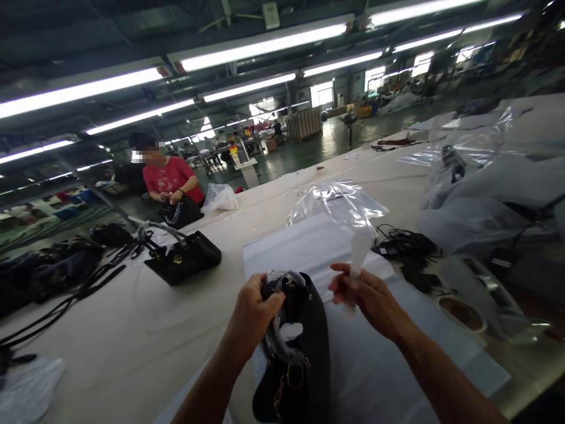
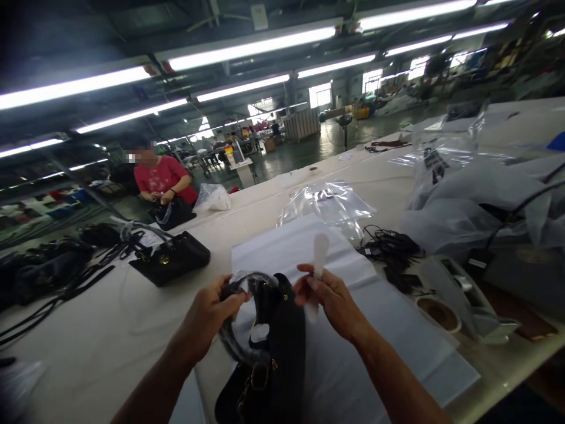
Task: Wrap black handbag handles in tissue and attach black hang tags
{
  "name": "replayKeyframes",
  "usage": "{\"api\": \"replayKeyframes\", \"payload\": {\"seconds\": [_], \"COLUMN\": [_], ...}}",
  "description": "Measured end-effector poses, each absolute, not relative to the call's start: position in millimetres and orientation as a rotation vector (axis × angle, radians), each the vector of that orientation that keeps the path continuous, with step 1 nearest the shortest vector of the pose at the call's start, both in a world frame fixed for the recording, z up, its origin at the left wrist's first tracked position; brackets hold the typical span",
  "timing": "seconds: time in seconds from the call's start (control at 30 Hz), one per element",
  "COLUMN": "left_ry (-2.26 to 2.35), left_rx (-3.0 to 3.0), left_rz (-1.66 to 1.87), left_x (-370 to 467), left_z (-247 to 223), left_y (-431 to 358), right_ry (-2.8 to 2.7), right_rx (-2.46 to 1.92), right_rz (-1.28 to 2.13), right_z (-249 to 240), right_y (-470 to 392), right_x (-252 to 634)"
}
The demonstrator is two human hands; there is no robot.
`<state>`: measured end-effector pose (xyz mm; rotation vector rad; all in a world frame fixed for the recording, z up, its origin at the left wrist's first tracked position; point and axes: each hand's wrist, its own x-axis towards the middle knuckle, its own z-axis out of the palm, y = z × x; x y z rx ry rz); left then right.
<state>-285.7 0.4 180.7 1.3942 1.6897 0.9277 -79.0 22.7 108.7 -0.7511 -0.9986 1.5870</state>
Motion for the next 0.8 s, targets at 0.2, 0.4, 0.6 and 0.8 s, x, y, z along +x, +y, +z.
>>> {"api": "replayKeyframes", "payload": {"seconds": [0.2, 0.4, 0.6, 0.8], "left_ry": [1.548, 1.511, 1.369, 1.076], "left_rx": [1.409, 1.500, 0.911, 0.882], "left_rz": [0.921, 1.044, 1.428, 1.329], "left_x": [-292, -278, -288, -296], "left_z": [185, 150, 133, 146], "left_y": [-3, -20, -27, -25], "right_ry": [-1.419, -1.353, -1.251, -1.399], "right_rx": [-0.855, -0.594, -0.616, -0.665], "right_rz": [2.176, 1.886, 1.941, 1.957], "right_z": [90, 98, 112, 126], "right_y": [12, 34, 37, 38], "right_x": [-116, -180, -186, -178]}}
